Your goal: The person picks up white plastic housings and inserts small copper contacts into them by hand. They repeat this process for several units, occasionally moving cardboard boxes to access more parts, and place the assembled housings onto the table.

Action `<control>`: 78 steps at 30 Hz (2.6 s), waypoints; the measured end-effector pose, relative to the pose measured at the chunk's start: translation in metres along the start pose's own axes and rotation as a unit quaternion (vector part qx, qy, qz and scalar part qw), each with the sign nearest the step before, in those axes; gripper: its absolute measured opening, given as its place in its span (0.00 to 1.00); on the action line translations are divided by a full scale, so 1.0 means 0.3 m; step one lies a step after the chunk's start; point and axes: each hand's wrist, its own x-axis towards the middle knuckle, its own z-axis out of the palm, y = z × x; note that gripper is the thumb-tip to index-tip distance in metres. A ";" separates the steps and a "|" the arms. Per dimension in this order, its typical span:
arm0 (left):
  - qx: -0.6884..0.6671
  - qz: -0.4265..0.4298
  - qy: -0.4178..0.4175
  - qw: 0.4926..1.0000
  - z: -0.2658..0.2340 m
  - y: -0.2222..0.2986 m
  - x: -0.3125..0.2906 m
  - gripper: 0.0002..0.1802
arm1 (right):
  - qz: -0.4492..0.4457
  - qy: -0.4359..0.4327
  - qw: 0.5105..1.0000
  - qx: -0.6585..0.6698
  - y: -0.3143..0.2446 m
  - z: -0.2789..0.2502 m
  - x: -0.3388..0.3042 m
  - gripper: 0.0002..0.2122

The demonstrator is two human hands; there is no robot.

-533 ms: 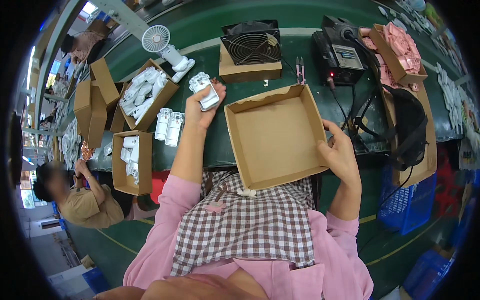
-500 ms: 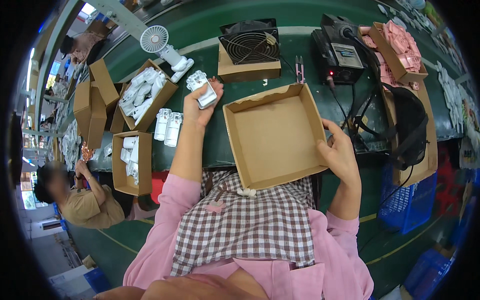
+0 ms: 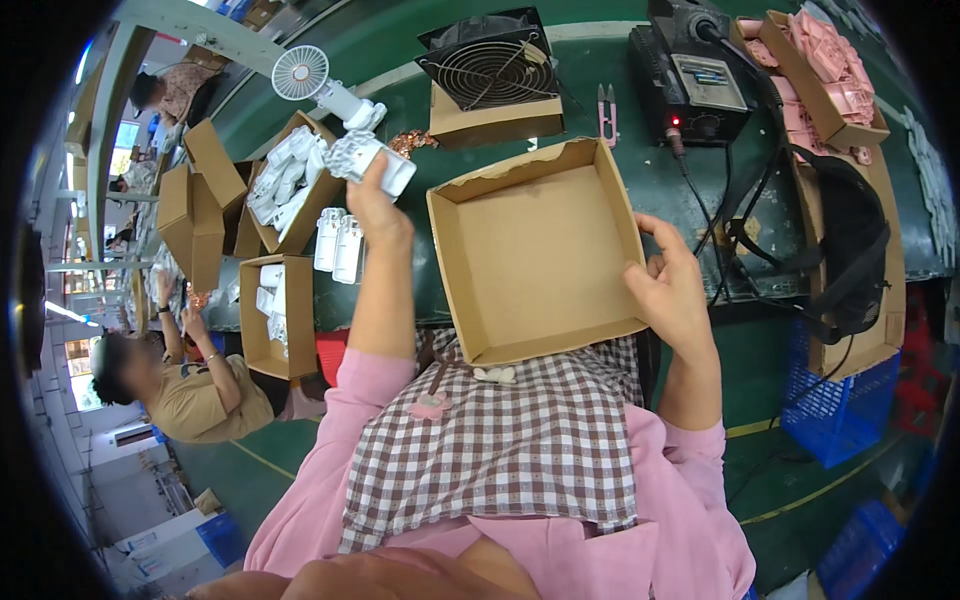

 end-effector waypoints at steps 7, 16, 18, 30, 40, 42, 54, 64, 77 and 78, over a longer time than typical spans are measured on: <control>0.155 0.138 0.094 0.974 0.051 -0.156 0.086 0.19 | -0.014 -0.001 1.000 -0.003 0.008 -0.002 0.001 0.23; 0.075 0.165 0.090 0.979 0.197 -0.217 0.216 0.19 | -0.011 0.012 0.999 0.037 0.022 0.006 -0.003 0.23; 0.026 0.212 0.047 0.976 0.209 -0.215 0.246 0.19 | -0.011 0.013 0.999 0.046 0.024 0.013 -0.001 0.23; -0.081 0.009 -0.027 0.996 0.031 0.052 0.013 0.22 | -0.034 0.036 0.993 0.107 0.072 0.079 -0.006 0.26; 0.036 -0.028 -0.134 0.990 -0.336 0.373 -0.294 0.20 | -0.065 0.054 0.981 0.176 0.059 0.177 0.001 0.19; 0.029 -0.058 -0.146 0.987 -0.415 0.379 -0.329 0.21 | -0.085 0.064 0.977 0.182 0.051 0.180 -0.011 0.17; 0.098 -0.133 -0.180 0.970 -0.662 0.262 -0.379 0.21 | -0.184 0.116 0.968 0.129 0.145 0.220 0.043 0.14; 0.097 -0.101 -0.222 0.965 -0.713 0.204 -0.338 0.25 | -0.185 0.145 0.969 0.078 0.127 0.244 0.027 0.11; 0.068 -0.098 -0.222 0.968 -0.773 0.216 -0.333 0.27 | -0.224 0.132 0.961 0.091 0.174 0.251 0.053 0.09; 0.074 -0.093 -0.222 0.968 -0.772 0.221 -0.329 0.27 | -0.227 0.130 0.961 0.087 0.173 0.249 0.057 0.09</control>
